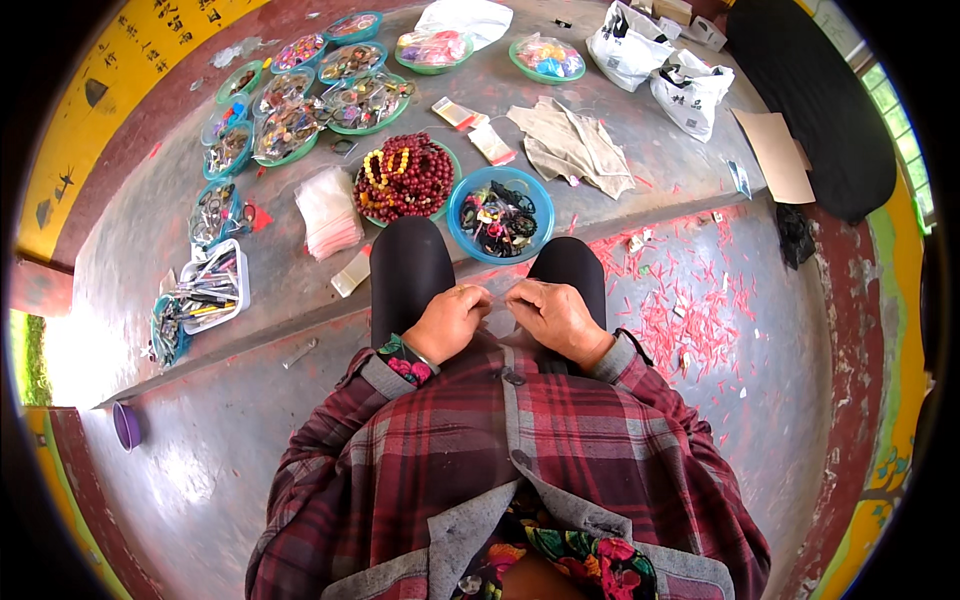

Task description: The person sits on the floor and packs small hair accessories into clear plastic bags. They open a bag, insert a hair tie, and seal it, repeating the process with items from nearby bowls.

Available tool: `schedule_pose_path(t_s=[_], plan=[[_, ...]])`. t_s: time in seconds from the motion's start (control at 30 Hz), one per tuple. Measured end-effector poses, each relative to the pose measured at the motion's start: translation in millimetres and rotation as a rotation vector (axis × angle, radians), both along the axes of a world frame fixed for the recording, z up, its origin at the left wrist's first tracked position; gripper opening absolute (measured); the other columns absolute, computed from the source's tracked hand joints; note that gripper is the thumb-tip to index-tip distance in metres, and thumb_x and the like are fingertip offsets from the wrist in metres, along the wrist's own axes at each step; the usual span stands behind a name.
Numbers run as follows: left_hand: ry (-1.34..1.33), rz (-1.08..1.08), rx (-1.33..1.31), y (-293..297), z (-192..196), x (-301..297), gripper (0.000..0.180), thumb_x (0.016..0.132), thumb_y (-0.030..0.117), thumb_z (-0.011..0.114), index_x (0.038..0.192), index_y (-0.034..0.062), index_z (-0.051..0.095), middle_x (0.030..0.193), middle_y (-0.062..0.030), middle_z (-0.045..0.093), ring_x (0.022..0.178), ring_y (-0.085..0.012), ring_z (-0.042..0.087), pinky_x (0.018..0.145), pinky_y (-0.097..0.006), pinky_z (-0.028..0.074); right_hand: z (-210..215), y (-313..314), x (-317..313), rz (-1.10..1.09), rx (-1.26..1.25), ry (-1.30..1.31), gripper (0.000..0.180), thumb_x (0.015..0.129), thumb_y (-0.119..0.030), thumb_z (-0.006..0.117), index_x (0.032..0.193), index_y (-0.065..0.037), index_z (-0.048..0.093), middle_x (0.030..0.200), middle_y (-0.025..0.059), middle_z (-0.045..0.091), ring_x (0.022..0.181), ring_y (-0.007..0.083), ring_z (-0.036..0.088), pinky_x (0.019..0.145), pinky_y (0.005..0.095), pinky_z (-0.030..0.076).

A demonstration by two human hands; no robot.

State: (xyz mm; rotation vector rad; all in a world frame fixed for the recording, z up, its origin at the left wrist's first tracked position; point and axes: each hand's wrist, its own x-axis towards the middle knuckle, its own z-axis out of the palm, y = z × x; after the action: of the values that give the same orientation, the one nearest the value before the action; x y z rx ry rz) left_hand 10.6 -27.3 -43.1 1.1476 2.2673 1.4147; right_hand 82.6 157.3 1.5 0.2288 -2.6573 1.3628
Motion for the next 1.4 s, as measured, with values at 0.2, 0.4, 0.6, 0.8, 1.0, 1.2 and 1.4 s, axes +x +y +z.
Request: schedule_pose_path(t_s=[0.2,0.4,0.6,0.8,1.0,1.2,1.4], plan=[[-0.239,-0.032,-0.040,1,-2,1,0.019,0.080,0.009,0.059,0.098,0.0020,0.061,0.084,-0.0167,0.064,0.076,-0.0285,0.064,0.068,-0.033,0.050,3,-3,1,-0.041,-0.111,-0.069,0.011,0.079,-0.013,0.060,0.084,-0.004,0.063,0.074,0.0145,0.061,0.069,0.0314,0.060,0.059,0.0362,0.048],[-0.180,-0.040,-0.072,0,2,2,0.019,0.084,0.009,0.058,0.100,0.0011,0.061,0.083,-0.0153,0.064,0.076,-0.0223,0.065,0.067,-0.030,0.049,-13,4,1,0.095,0.040,0.055,0.012,0.078,-0.013,0.061,0.085,-0.005,0.066,0.076,0.0140,0.063,0.069,0.0312,0.061,0.059,0.0357,0.049],[-0.216,-0.076,-0.070,1,6,3,0.018,0.084,0.008,0.057,0.100,0.0014,0.061,0.085,-0.0154,0.064,0.077,-0.0233,0.065,0.069,-0.029,0.049,-8,0,1,0.059,-0.038,0.032,0.012,0.081,-0.014,0.059,0.083,-0.005,0.066,0.075,0.0143,0.063,0.068,0.0324,0.061,0.058,0.0367,0.048],[-0.161,-0.093,-0.058,2,5,3,0.017,0.085,0.008,0.057,0.100,0.0014,0.061,0.084,-0.0139,0.065,0.078,-0.0219,0.065,0.069,-0.029,0.049,-11,0,1,0.090,0.048,0.064,0.012,0.083,-0.014,0.056,0.087,-0.005,0.064,0.075,0.0155,0.062,0.069,0.0337,0.060,0.057,0.0380,0.048],[-0.261,-0.020,-0.117,1,8,0,0.017,0.086,0.007,0.056,0.101,-0.0003,0.061,0.086,-0.0126,0.066,0.078,-0.0162,0.065,0.067,-0.028,0.050,-9,-3,1,0.079,0.115,0.078,0.012,0.081,-0.013,0.057,0.089,-0.007,0.064,0.082,0.0147,0.062,0.073,0.0337,0.060,0.060,0.0386,0.048],[-0.361,0.085,0.049,0,-20,1,0.019,0.081,0.008,0.058,0.098,0.0006,0.063,0.076,-0.0146,0.064,0.069,-0.0201,0.065,0.062,-0.030,0.049,-9,0,-1,0.011,0.095,0.162,0.014,0.078,-0.007,0.058,0.091,-0.004,0.063,0.082,0.0142,0.061,0.075,0.0323,0.060,0.064,0.0380,0.049],[-0.313,0.028,-0.012,3,13,4,0.025,0.084,0.010,0.061,0.106,-0.0020,0.059,0.090,-0.0096,0.065,0.083,-0.0115,0.061,0.071,-0.025,0.049,-10,-2,-7,0.098,0.212,0.330,0.020,0.074,-0.005,0.057,0.093,-0.002,0.062,0.086,0.0122,0.062,0.076,0.0314,0.060,0.065,0.0377,0.050]])
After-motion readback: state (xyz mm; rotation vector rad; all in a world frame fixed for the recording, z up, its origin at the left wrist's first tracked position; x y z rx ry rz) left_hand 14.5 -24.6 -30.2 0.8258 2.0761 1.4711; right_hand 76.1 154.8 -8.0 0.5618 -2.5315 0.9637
